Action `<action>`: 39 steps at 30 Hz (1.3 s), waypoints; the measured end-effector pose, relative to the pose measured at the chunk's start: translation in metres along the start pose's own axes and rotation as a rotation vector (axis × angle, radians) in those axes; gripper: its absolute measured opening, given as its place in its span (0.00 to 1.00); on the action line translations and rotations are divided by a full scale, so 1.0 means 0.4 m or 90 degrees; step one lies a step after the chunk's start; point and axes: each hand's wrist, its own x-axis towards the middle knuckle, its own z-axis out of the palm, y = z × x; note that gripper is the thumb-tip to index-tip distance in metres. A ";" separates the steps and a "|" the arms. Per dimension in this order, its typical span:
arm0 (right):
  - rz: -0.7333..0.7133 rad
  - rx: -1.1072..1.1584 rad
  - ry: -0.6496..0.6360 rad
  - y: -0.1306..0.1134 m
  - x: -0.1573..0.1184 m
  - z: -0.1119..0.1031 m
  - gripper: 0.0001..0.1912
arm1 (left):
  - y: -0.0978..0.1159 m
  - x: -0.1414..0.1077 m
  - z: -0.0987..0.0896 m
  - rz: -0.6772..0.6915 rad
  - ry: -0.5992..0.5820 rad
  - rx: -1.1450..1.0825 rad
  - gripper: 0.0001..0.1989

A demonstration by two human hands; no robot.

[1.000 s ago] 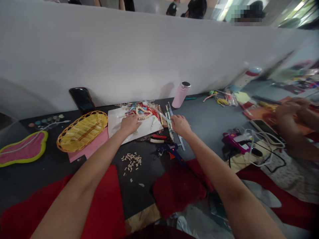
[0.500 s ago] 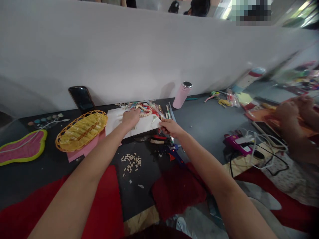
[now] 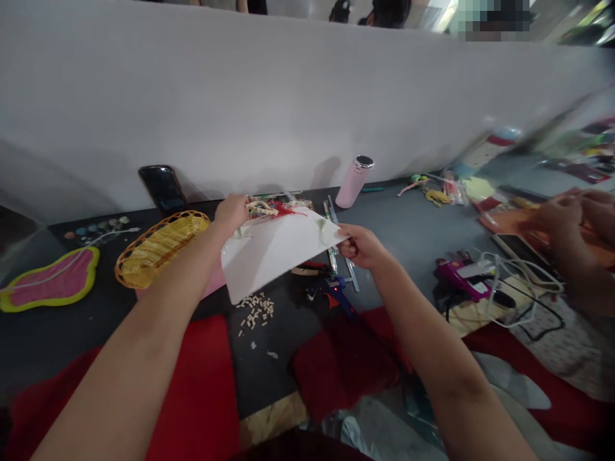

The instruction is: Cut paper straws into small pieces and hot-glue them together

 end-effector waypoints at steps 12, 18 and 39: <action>0.021 0.077 0.234 -0.027 -0.273 -0.251 0.12 | -0.070 -0.010 0.070 -0.043 0.007 -0.012 0.16; -0.013 0.093 0.346 -0.012 -0.436 -0.319 0.11 | -0.045 -0.049 0.090 -0.039 0.006 0.007 0.19; -0.032 0.102 0.503 0.068 -0.523 -0.188 0.14 | 0.088 -0.001 0.102 0.081 0.013 -0.128 0.13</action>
